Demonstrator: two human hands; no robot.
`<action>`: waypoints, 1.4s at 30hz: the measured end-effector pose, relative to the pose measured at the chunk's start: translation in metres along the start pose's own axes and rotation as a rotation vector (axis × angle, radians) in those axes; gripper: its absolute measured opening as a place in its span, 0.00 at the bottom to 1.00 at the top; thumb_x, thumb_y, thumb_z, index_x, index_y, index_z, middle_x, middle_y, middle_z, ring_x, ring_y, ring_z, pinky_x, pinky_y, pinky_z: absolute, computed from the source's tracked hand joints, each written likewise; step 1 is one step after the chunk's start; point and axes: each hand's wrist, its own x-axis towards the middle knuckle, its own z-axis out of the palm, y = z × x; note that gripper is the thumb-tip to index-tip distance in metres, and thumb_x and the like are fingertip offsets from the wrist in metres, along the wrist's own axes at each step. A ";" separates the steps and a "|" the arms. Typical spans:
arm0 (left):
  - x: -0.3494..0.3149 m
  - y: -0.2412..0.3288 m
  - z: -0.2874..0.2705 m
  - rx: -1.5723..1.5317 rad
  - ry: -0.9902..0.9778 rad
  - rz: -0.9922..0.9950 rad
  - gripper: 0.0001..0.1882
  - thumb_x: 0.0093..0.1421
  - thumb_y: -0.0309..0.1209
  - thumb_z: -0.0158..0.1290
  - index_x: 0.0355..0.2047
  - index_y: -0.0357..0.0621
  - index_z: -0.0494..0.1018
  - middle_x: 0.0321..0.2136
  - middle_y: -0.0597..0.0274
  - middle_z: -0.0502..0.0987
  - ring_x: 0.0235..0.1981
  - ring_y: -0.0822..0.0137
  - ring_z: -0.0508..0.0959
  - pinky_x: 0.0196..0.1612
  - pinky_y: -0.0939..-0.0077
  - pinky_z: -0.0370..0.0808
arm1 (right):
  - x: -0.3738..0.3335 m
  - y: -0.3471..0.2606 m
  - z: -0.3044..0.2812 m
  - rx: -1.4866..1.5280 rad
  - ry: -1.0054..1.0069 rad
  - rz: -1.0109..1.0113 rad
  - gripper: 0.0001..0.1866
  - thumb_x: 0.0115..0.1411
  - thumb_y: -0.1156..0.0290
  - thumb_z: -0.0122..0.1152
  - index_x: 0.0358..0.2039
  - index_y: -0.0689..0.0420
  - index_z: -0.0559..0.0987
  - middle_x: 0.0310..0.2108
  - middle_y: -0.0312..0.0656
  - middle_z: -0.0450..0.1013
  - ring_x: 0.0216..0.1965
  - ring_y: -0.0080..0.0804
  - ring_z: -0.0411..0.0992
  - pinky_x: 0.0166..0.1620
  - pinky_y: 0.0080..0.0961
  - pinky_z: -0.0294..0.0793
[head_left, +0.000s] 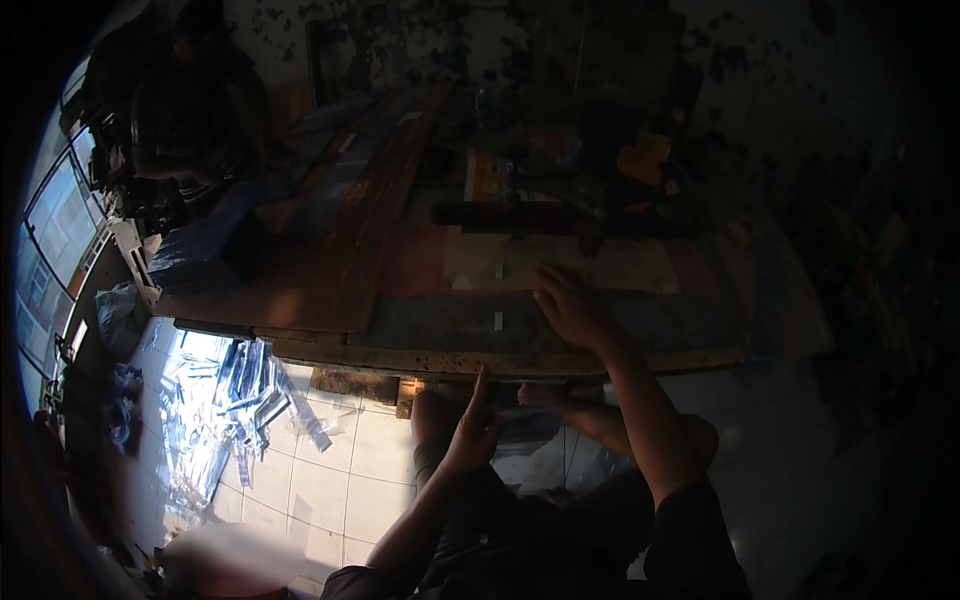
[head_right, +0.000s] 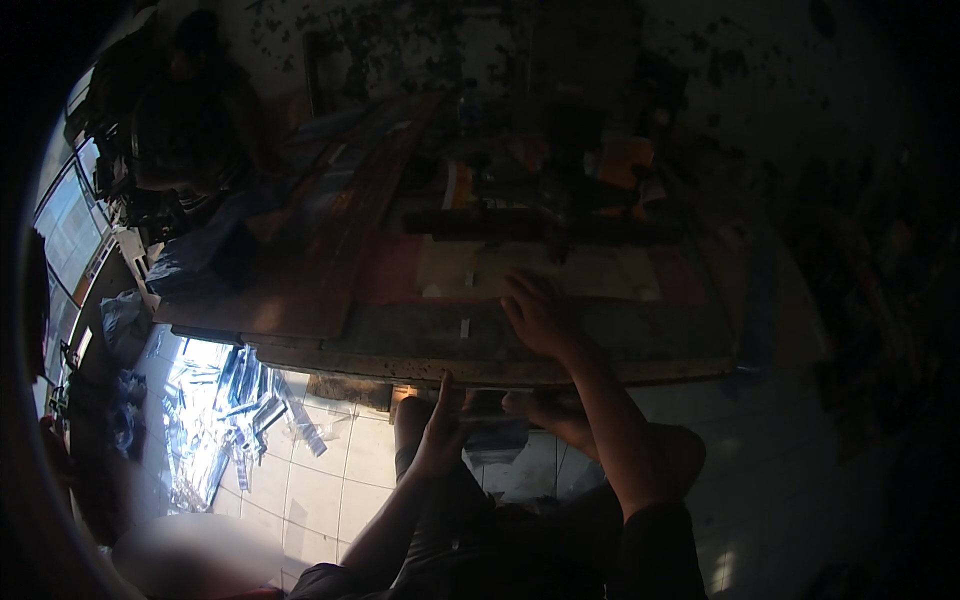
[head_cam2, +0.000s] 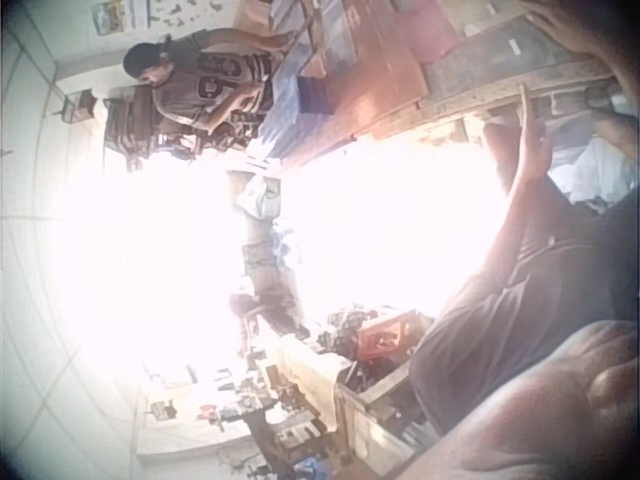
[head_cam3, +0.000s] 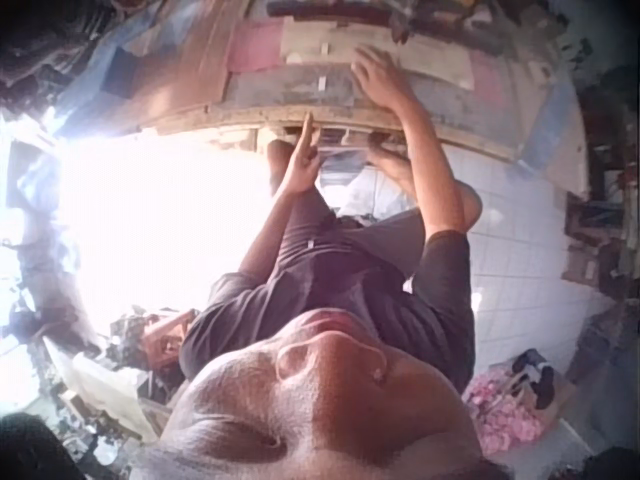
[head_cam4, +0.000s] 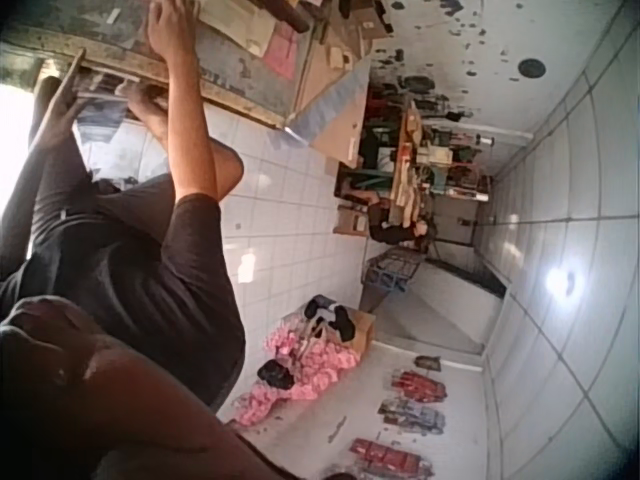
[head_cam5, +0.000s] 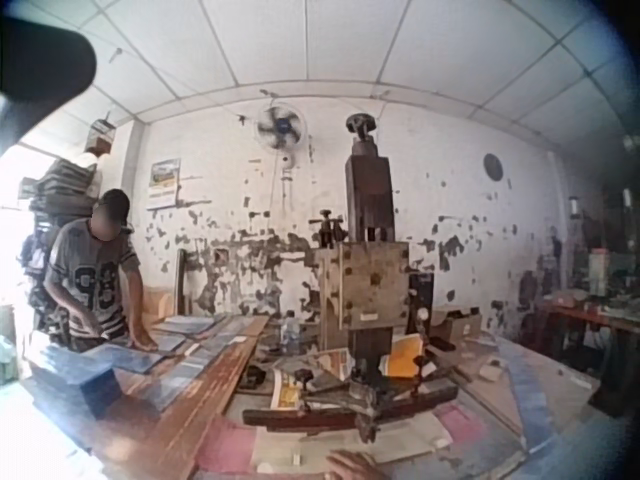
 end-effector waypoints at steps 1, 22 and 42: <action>0.000 0.000 0.002 -0.002 0.015 0.007 0.53 0.58 0.11 0.46 0.78 0.52 0.34 0.77 0.47 0.47 0.35 0.77 0.69 0.42 0.83 0.71 | 0.001 0.001 0.000 -0.011 0.000 -0.008 0.23 0.74 0.59 0.50 0.62 0.60 0.73 0.66 0.50 0.67 0.68 0.49 0.63 0.69 0.45 0.60; -0.001 0.011 0.004 0.092 0.027 -0.098 0.52 0.64 0.17 0.51 0.78 0.53 0.31 0.57 0.44 0.75 0.48 0.66 0.81 0.53 0.72 0.75 | 0.000 -0.005 -0.004 -0.001 0.108 -0.047 0.22 0.72 0.59 0.54 0.58 0.61 0.76 0.61 0.50 0.71 0.65 0.46 0.67 0.67 0.46 0.60; -0.002 -0.010 0.004 0.136 0.091 -0.059 0.51 0.64 0.17 0.53 0.78 0.51 0.33 0.61 0.45 0.73 0.33 0.77 0.78 0.47 0.76 0.77 | -0.002 -0.015 -0.010 0.043 0.095 -0.025 0.17 0.71 0.62 0.55 0.52 0.61 0.80 0.58 0.48 0.74 0.62 0.45 0.69 0.66 0.46 0.64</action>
